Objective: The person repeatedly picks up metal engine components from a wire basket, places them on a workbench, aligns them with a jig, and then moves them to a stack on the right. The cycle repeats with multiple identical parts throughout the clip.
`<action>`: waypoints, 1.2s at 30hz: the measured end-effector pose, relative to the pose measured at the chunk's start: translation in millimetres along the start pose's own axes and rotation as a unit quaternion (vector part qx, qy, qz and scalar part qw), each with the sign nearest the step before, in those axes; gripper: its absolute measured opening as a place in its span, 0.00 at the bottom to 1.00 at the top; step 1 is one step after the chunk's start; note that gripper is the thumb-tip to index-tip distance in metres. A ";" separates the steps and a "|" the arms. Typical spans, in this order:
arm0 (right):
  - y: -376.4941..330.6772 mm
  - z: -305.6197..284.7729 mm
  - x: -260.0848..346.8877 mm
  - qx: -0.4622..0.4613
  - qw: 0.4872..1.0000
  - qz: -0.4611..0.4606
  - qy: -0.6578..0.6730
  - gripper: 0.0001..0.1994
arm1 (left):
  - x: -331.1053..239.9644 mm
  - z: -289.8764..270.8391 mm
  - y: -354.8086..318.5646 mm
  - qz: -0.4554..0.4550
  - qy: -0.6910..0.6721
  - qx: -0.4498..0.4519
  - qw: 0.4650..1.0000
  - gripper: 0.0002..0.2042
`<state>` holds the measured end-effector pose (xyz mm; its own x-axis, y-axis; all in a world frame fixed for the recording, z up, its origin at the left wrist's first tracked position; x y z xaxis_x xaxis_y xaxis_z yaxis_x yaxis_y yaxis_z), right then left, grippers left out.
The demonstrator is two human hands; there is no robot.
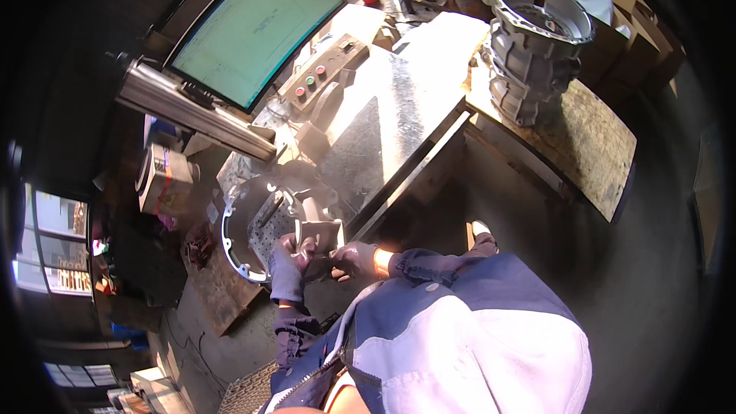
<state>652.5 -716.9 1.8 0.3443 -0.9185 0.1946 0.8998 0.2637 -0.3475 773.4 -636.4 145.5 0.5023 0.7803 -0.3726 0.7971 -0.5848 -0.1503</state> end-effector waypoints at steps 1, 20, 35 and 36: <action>-10.4 -4.6 6.8 -0.016 0.998 -0.040 -0.044 0.07 | -14.2 -0.4 -1.0 0.019 -0.010 -0.030 0.999 0.15; -376.9 -49.5 333.5 -0.120 0.816 -0.565 -0.002 0.20 | -575.9 28.1 86.7 0.603 -0.049 -0.013 0.796 0.16; -507.7 -82.3 378.9 -0.047 0.807 -0.582 0.090 0.20 | -785.1 140.6 140.8 0.680 0.016 0.123 0.722 0.18; -508.8 -80.6 357.4 -0.092 0.823 -0.561 0.010 0.21 | -783.2 145.0 139.4 0.668 0.020 0.122 0.733 0.19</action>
<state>296.1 -1203.1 174.3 -0.6813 -0.5585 0.4732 0.5922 -0.8005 -0.0921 442.6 -1361.2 283.6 0.7933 -0.5235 -0.3108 -0.4980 -0.8517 0.1632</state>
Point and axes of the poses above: each hand's wrist, its own y-axis towards the middle knuckle, its own z-axis out of the palm, x = y × z, the point moved 2 cm from there along y, towards the middle knuckle, and after that the axes turned 4 degrees about -z, right-handed, at the moved point
